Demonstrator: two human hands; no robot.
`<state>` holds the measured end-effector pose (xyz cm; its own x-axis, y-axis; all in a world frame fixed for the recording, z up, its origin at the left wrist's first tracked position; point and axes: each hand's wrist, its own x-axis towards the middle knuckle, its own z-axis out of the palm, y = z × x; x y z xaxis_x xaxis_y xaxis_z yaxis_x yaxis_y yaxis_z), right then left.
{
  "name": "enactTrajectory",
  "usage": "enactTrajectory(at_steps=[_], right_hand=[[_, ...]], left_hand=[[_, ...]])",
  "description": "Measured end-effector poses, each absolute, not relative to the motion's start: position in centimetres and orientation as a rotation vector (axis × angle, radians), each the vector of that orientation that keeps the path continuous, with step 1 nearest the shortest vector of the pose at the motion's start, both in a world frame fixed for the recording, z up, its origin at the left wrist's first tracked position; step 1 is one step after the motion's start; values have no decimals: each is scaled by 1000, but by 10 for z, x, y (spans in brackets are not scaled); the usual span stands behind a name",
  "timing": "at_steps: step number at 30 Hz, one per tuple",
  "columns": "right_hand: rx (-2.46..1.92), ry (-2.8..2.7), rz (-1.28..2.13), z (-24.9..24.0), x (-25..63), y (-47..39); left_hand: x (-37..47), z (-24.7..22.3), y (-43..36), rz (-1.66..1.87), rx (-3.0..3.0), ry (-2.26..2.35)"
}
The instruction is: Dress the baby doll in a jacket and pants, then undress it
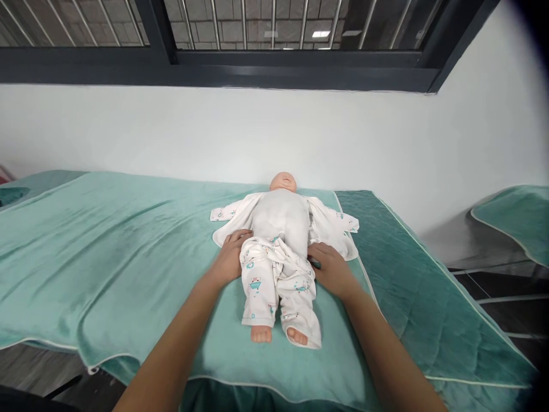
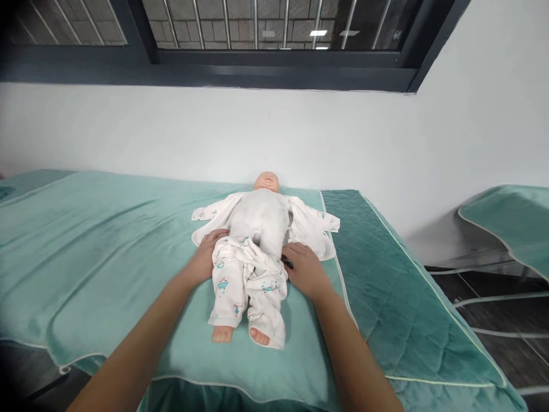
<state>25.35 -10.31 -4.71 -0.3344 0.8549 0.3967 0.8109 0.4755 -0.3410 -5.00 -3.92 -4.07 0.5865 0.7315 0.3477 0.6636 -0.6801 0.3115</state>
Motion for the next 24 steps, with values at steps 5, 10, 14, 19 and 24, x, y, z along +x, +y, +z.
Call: enactTrajectory(at_steps=[5, 10, 14, 19, 24], right_hand=[[-1437, -2213, 59, -49, 251, -101], [-1416, -2212, 34, -49, 248, -102], [-1272, -2197, 135, -47, 250, -105], [-1198, -2156, 215, -46, 251, -107], [-1199, -2136, 290, -46, 251, -106]], left_hand=[[-49, -41, -41, 674, 2647, 1208], [-48, -40, -43, 705, 2624, 1222], [-47, -38, -43, 752, 2597, 1225], [-47, -36, -43, 741, 2697, 1151], [-48, -41, -43, 796, 2670, 1166]])
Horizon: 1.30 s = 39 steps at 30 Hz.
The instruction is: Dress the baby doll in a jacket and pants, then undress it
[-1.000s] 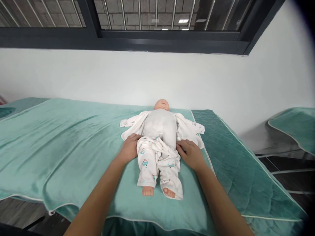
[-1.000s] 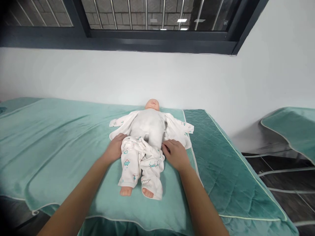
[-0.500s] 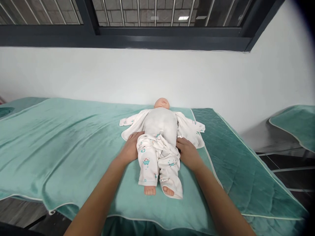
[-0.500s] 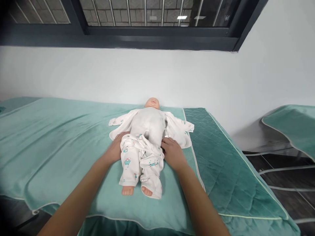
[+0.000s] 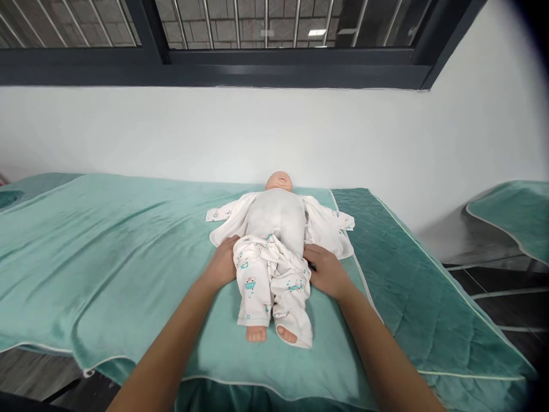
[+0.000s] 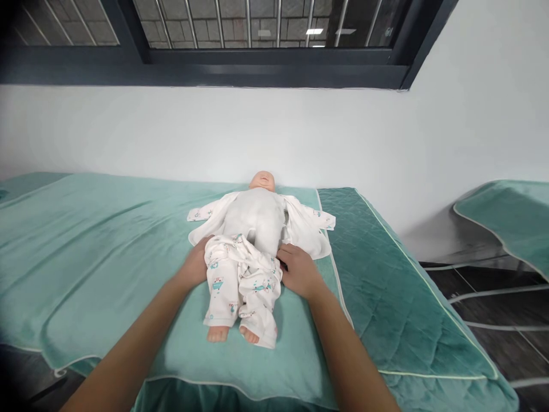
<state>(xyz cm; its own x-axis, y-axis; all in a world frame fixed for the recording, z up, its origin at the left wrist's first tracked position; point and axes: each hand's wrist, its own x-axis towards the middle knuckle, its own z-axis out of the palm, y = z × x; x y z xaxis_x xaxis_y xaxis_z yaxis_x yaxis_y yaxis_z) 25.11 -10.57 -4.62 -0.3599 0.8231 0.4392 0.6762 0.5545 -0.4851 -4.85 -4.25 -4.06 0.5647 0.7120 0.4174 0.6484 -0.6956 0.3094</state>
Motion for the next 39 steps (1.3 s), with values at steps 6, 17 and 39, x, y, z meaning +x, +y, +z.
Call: enactTrajectory(at_steps=[6, 17, 39], right_hand=[[-1196, -2115, 341, -48, 252, -106], [-1277, -2176, 262, -50, 253, -106], [-996, -1728, 974, -33, 253, -116]], left_hand=[[-49, -45, -43, 813, 2649, 1176], [-45, -36, -50, 734, 2600, 1207], [-65, -21, -54, 747, 1547, 752]])
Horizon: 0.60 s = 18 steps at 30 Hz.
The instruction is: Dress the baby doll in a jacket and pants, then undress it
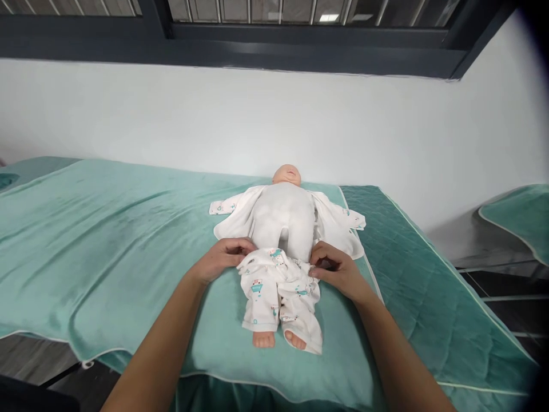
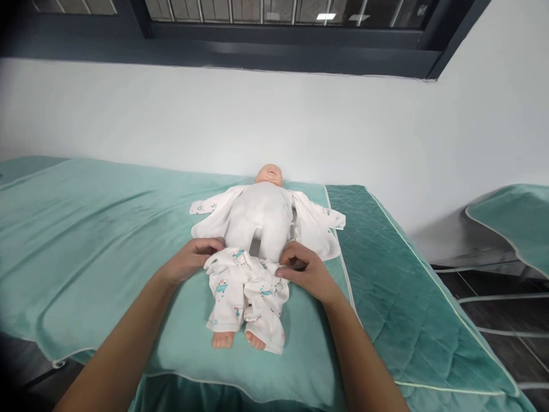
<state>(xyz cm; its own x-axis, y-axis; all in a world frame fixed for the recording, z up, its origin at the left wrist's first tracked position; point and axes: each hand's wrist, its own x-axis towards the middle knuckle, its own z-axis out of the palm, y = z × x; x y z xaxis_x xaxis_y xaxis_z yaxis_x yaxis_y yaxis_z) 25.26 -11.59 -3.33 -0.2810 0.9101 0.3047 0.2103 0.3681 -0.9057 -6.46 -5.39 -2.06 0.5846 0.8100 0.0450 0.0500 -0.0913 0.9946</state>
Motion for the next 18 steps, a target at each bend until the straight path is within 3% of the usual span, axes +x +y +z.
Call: enactTrajectory(at_steps=[11, 18], right_hand=[[-975, -1788, 954, -40, 256, -114], [-1336, -1623, 619, -53, 250, -110]], left_hand=[[-64, -20, -55, 622, 1578, 821], [-65, -15, -55, 506, 1650, 699]])
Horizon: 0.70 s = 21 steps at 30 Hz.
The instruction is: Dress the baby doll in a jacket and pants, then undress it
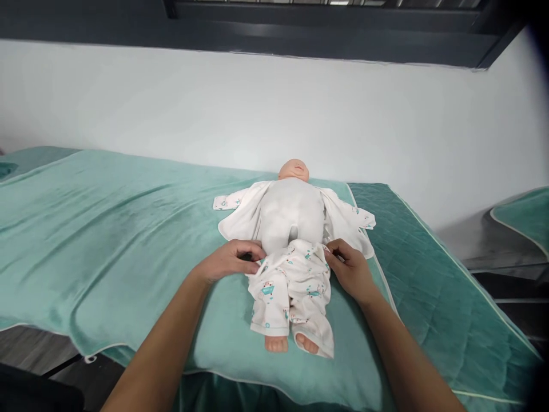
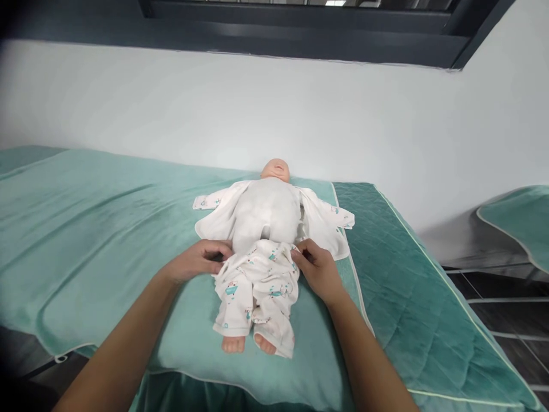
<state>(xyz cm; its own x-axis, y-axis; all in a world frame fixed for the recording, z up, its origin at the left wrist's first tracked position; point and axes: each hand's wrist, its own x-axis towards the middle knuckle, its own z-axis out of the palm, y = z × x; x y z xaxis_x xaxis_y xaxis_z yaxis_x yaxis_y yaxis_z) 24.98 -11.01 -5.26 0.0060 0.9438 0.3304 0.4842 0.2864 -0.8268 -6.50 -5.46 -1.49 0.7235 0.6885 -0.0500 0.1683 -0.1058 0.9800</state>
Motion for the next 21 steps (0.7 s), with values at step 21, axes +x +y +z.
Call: enactTrajectory(at_steps=[21], right_hand=[[-1498, -1695, 181, -25, 248, -70]], left_hand=[[-40, -44, -44, 1231, 1450, 1081]])
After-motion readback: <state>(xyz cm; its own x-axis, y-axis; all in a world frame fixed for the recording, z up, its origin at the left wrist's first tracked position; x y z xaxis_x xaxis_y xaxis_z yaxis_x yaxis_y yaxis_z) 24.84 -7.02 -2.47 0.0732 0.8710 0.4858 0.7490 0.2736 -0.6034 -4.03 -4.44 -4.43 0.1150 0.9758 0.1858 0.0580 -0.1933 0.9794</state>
